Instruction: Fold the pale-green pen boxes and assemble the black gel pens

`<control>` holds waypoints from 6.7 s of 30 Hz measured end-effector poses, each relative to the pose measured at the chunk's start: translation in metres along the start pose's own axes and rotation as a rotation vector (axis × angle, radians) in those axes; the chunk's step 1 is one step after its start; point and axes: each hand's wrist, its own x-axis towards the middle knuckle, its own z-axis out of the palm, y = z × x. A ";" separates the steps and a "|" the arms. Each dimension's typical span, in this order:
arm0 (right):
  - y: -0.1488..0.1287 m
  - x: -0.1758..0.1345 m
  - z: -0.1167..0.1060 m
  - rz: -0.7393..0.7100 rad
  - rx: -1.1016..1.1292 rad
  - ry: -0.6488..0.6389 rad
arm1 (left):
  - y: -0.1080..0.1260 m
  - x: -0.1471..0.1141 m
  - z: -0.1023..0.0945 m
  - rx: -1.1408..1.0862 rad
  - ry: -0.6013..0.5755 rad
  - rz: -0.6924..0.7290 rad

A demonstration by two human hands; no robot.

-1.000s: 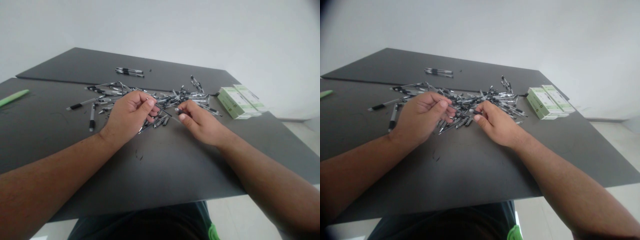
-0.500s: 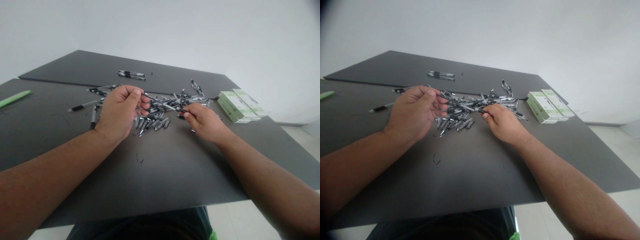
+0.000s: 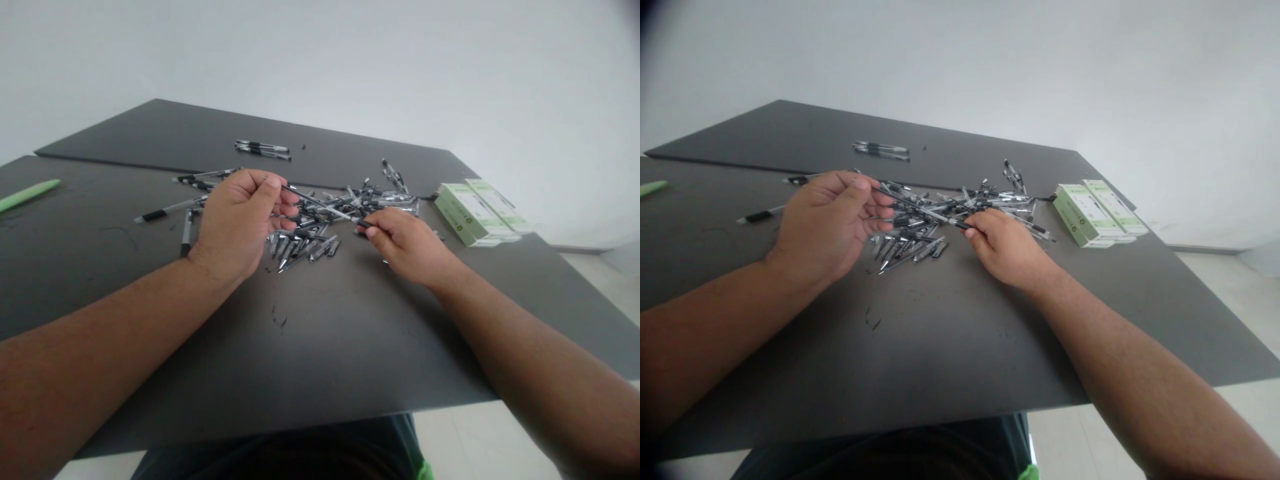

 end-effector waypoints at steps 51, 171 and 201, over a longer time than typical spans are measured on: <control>-0.003 0.000 0.000 -0.026 -0.010 -0.015 | -0.002 0.000 0.000 0.049 -0.017 0.022; -0.021 -0.006 0.002 0.114 0.190 0.087 | -0.022 0.002 -0.017 1.104 -0.799 0.813; -0.017 -0.004 0.004 0.045 0.181 0.081 | -0.009 -0.008 -0.011 0.907 -0.507 0.490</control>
